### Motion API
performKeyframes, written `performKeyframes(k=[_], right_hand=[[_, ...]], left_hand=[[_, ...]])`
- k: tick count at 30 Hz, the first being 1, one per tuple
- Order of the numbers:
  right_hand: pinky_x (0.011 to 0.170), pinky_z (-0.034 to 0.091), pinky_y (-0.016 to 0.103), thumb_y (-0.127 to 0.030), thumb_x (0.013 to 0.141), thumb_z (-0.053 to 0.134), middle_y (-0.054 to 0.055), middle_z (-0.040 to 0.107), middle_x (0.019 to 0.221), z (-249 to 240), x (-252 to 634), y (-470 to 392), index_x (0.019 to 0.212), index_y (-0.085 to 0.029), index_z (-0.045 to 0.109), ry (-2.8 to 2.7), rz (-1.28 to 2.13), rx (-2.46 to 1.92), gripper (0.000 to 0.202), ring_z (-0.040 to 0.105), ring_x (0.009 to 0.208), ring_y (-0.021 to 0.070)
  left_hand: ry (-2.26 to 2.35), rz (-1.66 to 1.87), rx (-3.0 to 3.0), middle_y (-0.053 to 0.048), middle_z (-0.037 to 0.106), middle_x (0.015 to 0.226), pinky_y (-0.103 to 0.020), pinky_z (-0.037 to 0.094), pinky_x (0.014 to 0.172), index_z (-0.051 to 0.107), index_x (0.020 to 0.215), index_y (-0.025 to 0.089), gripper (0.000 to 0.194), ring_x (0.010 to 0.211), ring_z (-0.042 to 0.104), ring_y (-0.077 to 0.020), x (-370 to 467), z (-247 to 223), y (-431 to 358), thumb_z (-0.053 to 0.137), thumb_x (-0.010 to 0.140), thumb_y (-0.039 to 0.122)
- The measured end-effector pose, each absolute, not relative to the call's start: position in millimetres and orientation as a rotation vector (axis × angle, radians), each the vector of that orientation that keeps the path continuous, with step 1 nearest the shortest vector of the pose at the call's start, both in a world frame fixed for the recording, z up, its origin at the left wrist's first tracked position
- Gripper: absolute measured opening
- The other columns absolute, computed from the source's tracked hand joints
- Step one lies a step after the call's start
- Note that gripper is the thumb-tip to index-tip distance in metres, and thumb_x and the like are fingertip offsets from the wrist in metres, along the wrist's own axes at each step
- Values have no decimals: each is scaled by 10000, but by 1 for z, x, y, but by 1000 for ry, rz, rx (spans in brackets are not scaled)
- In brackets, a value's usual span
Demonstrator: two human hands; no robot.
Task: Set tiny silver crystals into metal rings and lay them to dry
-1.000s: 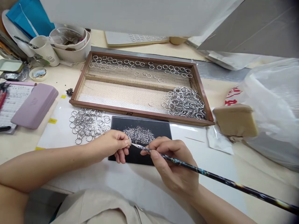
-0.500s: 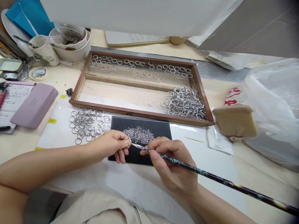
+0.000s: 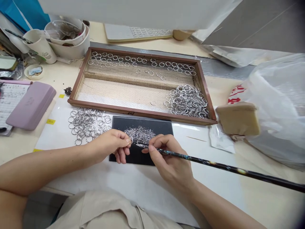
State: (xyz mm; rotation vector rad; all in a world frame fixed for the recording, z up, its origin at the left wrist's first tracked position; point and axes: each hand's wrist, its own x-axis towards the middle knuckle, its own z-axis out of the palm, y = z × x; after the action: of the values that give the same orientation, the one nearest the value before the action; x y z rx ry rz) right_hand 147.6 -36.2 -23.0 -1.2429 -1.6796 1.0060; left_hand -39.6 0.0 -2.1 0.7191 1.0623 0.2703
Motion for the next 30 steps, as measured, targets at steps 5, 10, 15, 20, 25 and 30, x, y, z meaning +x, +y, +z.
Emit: performKeyframes(k=[5,10,15,20,25,30], right_hand=[[548,459,300,-190,844,487,3,517,719,-28,150,-35,772,-220,411,-1723,1011,-1359,109,517,596,128],[548,454,311,-208,846,485,7,528,717,-30,149,-34,771,-226,407,-1740,1003,-1387,110,545,614,146],[538,447,308,-209,844,480,5,524,698,-29,149,-34,755,-227,398,-1753,1005,-1395,122,544,607,149],[529,441,295,-200,840,480,5,528,704,-28,148,-34,751,-225,396,-1766,995,-1394,125,547,610,145],[541,454,294,-178,835,491,0,531,700,-29,149,-34,755,-221,407,-1760,986,-1380,124,543,600,134],[536,481,282,-123,834,481,-3,505,711,-21,146,-35,772,-219,417,-1640,992,-1177,131,533,620,125]], left_hand=[[1046,287,686,-6,560,444,-160,384,367,509,596,126,247,362,532,-85,-40,-4,0,453,836,150],[1038,293,694,-5,562,448,-160,387,370,511,606,128,242,361,530,-83,-40,-6,1,447,838,154],[1044,284,702,-6,568,457,-166,394,381,507,615,132,229,365,530,-83,-41,-5,0,453,836,163],[1051,286,706,-3,563,451,-165,390,377,503,614,133,223,363,527,-84,-40,-4,-1,453,829,161],[1050,288,697,-1,562,451,-163,386,371,502,616,132,218,360,526,-84,-40,-5,-1,456,826,165],[1057,290,695,4,559,448,-160,390,376,495,613,133,220,365,531,-84,-40,-4,-2,458,827,167]])
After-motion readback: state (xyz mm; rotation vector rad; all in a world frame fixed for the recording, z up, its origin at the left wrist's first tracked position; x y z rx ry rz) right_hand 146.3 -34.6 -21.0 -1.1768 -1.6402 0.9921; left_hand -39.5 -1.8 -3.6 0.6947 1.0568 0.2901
